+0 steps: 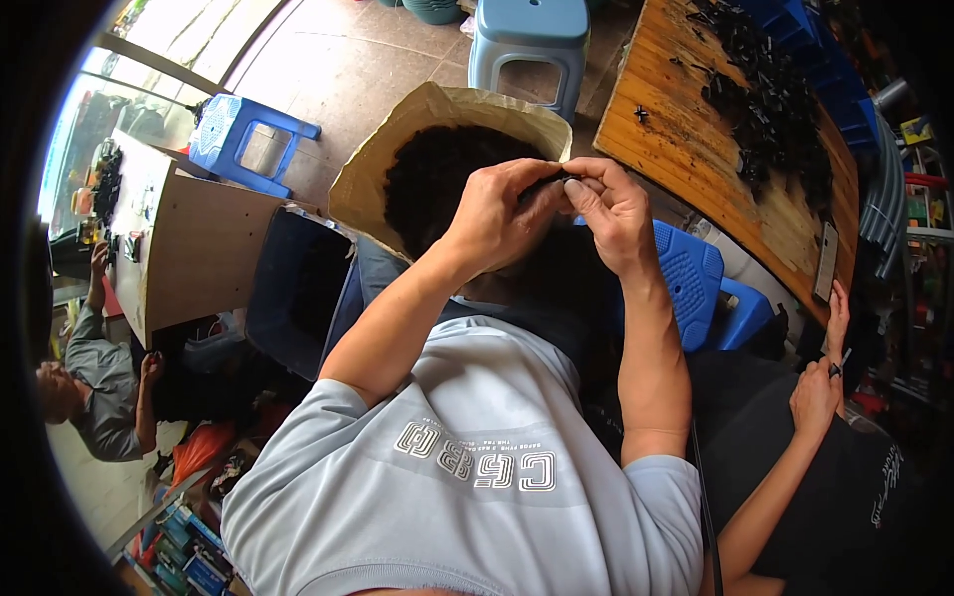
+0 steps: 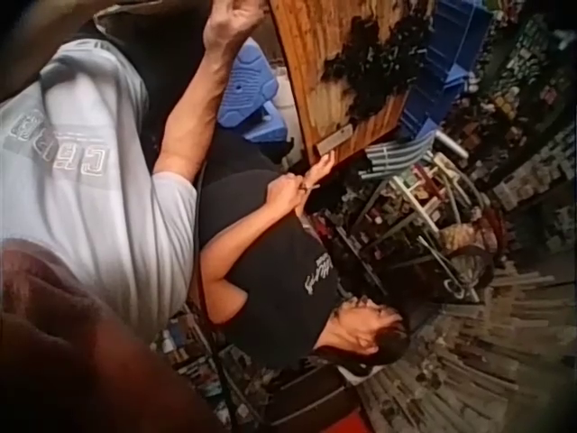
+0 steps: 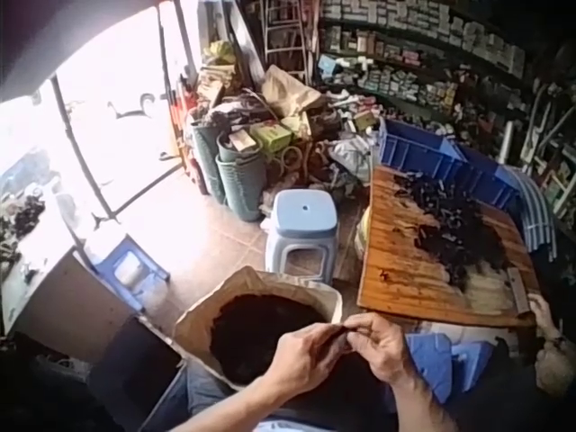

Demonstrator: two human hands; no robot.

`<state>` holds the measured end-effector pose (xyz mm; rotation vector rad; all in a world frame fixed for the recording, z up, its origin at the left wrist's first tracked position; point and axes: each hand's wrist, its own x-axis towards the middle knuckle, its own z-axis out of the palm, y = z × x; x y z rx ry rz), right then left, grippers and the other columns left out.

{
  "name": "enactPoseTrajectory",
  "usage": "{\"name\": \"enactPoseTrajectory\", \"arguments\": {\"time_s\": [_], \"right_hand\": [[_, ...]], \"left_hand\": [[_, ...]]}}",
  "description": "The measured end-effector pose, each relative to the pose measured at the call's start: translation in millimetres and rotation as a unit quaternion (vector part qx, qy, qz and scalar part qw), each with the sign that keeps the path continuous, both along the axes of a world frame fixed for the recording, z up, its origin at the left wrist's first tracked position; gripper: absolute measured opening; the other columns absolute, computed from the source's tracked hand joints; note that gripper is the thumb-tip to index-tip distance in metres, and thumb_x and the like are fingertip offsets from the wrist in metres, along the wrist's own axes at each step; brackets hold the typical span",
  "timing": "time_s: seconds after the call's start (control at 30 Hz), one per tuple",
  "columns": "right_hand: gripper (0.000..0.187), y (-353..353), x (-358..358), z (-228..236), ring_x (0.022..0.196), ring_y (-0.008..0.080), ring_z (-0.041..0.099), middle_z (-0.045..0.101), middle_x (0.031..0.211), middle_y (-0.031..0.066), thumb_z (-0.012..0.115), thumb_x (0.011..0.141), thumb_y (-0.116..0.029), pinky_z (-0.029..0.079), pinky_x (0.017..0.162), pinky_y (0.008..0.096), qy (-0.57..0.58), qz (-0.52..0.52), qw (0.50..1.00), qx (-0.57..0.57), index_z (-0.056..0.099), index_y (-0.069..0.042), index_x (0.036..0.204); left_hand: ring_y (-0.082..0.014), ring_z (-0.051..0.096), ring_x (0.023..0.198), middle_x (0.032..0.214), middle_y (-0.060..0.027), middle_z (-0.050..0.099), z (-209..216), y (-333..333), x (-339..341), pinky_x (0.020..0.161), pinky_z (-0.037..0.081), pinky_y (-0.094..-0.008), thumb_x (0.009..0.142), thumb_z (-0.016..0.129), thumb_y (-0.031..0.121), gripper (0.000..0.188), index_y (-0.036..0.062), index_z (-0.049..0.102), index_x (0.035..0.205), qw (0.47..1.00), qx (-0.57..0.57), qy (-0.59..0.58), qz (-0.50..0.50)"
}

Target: The person is manually sorting through a large quantity of tea leaves on a workspace, picking out impurities or specific stems.

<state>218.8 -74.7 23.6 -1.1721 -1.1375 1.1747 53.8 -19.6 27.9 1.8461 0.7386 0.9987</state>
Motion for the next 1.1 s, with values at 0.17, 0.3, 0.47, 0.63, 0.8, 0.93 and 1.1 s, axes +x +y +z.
{"name": "enactPoseTrajectory", "arguments": {"time_s": [0.17, 0.3, 0.47, 0.63, 0.8, 0.93, 1.1], "right_hand": [[0.018, -1, -3, -6, 0.08, 0.0106, 0.063, 0.067, 0.09, 0.0056, 0.054, 0.093, -0.005, 0.052, 0.077, 0.0243, 0.041, -0.011, 0.999, 0.008, 0.061, 0.0, 0.109], [0.02, 3, -3, -13, 0.077, 0.0125, 0.06, 0.064, 0.091, 0.0073, 0.052, 0.091, -0.002, 0.05, 0.071, 0.0256, 0.045, -0.004, 0.999, 0.005, 0.06, 0.003, 0.109], [0.02, 9, -8, -6, 0.072, 0.0114, 0.058, 0.064, 0.093, 0.0075, 0.055, 0.09, -0.002, 0.046, 0.066, 0.025, 0.05, 0.012, 0.998, -0.032, 0.059, 0.003, 0.109], [0.015, 5, -1, 5, 0.063, 0.0076, 0.055, 0.064, 0.078, 0.0046, 0.061, 0.092, -0.01, 0.045, 0.061, 0.0201, 0.032, 0.062, 0.996, -0.057, 0.06, 0.002, 0.101], [0.012, 4, 3, -2, 0.057, 0.0089, 0.057, 0.063, 0.075, 0.0046, 0.06, 0.092, -0.009, 0.047, 0.055, 0.0208, -0.022, 0.056, 0.995, -0.082, 0.06, 0.002, 0.095], [0.012, 5, -6, 6, 0.065, 0.0118, 0.063, 0.064, 0.078, 0.006, 0.055, 0.092, -0.006, 0.052, 0.063, 0.0249, -0.01, 0.073, 0.992, -0.106, 0.059, 0.004, 0.098], [0.012, 15, -8, 11, 0.068, 0.0117, 0.062, 0.063, 0.082, 0.0054, 0.057, 0.091, -0.007, 0.052, 0.065, 0.0243, -0.068, 0.095, 0.988, -0.102, 0.058, 0.002, 0.1]], "left_hand": [[-0.0258, 0.067, 0.072, 0.083, -0.0164, 0.067, -6, -7, 2, 0.066, 0.052, -0.0305, 0.083, 0.064, 0.003, 0.018, -0.0037, 0.067, 0.099, 0.999, 0.007, 0.005, 0.035], [-0.0228, 0.067, 0.072, 0.083, -0.015, 0.068, -6, -9, -2, 0.065, 0.052, -0.0289, 0.085, 0.063, 0.006, 0.017, -0.0029, 0.067, 0.099, 0.998, -0.003, 0.034, 0.047], [-0.0167, 0.063, 0.061, 0.067, -0.0082, 0.064, -17, -1, -8, 0.056, 0.049, -0.0301, 0.087, 0.063, 0.016, 0.016, 0.0011, 0.067, 0.087, 0.975, -0.207, -0.081, 0.028], [-0.0109, 0.059, 0.07, 0.082, -0.0067, 0.065, -17, 7, -20, 0.065, 0.048, -0.0238, 0.093, 0.058, 0.015, 0.017, -0.0014, 0.062, 0.091, 0.838, -0.481, -0.221, -0.131], [-0.0073, 0.055, 0.08, 0.089, -0.0027, 0.064, -9, 9, -21, 0.07, 0.047, -0.0215, 0.09, 0.066, 0.018, 0.03, -0.005, 0.063, 0.109, 0.942, -0.309, -0.041, -0.125], [-0.0056, 0.052, 0.076, 0.081, -0.0035, 0.063, -5, 14, -26, 0.068, 0.047, -0.0239, 0.086, 0.068, 0.012, 0.027, -0.0053, 0.063, 0.105, 0.976, -0.175, 0.09, -0.09], [-0.0052, 0.052, 0.071, 0.079, -0.002, 0.063, -2, 18, -23, 0.064, 0.047, -0.0227, 0.083, 0.065, 0.008, 0.026, -0.0035, 0.064, 0.105, 0.975, -0.176, 0.126, -0.048]]}}
